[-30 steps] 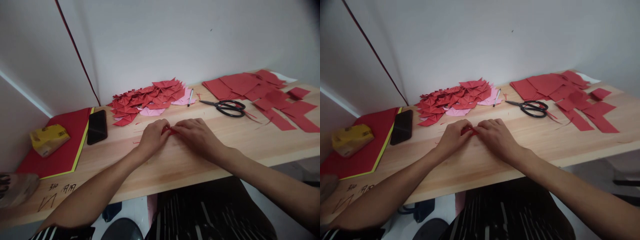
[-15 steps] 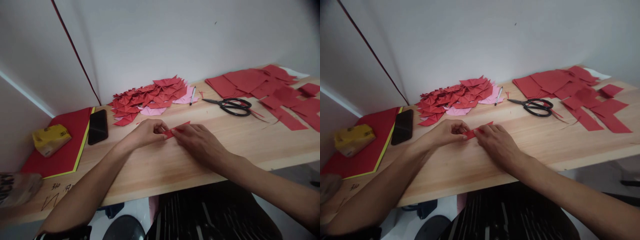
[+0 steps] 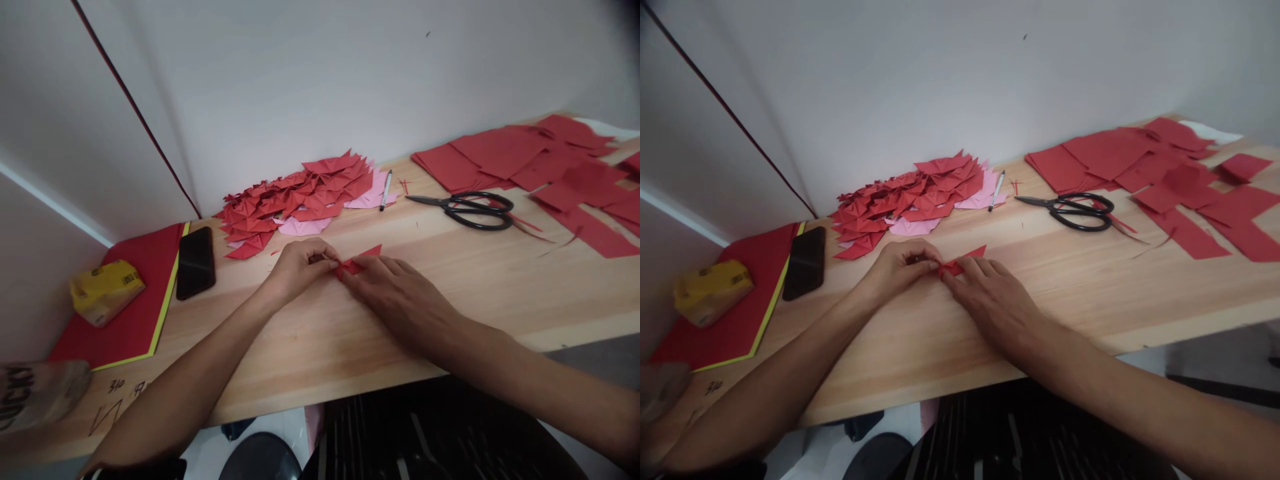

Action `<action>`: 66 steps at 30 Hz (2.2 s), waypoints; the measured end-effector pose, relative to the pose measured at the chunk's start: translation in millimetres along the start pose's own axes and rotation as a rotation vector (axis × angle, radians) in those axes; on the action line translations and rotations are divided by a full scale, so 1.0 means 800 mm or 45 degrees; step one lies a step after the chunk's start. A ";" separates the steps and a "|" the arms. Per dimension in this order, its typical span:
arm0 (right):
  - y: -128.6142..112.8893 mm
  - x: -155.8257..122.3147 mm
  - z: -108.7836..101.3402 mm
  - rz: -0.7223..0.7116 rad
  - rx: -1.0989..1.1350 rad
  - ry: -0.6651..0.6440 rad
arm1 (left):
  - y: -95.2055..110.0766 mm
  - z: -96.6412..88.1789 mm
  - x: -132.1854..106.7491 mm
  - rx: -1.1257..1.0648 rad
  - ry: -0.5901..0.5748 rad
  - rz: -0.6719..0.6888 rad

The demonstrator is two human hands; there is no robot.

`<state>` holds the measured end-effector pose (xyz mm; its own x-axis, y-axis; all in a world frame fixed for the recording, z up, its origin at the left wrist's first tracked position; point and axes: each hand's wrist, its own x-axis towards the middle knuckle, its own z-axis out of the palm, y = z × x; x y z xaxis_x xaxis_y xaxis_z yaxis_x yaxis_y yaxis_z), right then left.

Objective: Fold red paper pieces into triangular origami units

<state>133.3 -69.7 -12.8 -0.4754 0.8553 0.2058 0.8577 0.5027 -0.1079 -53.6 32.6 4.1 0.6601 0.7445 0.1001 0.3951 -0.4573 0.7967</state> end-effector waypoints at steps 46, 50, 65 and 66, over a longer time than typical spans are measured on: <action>0.000 -0.021 0.025 -0.149 -0.167 0.253 | 0.008 0.034 0.006 0.331 0.189 -0.016; -0.002 -0.025 0.029 -0.111 -0.123 0.204 | 0.007 0.039 -0.002 0.292 0.248 0.131; -0.002 -0.024 0.026 -0.104 -0.114 0.207 | 0.019 0.032 -0.023 0.522 0.196 0.378; -0.002 -0.024 0.026 -0.096 -0.110 0.207 | 0.019 0.033 -0.025 0.554 0.200 0.406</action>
<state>136.8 -84.6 -36.5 -0.5068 0.7809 0.3651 0.8380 0.5457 -0.0040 -44.0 -2.3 -1.8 0.7001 0.5850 0.4094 0.4410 -0.8052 0.3963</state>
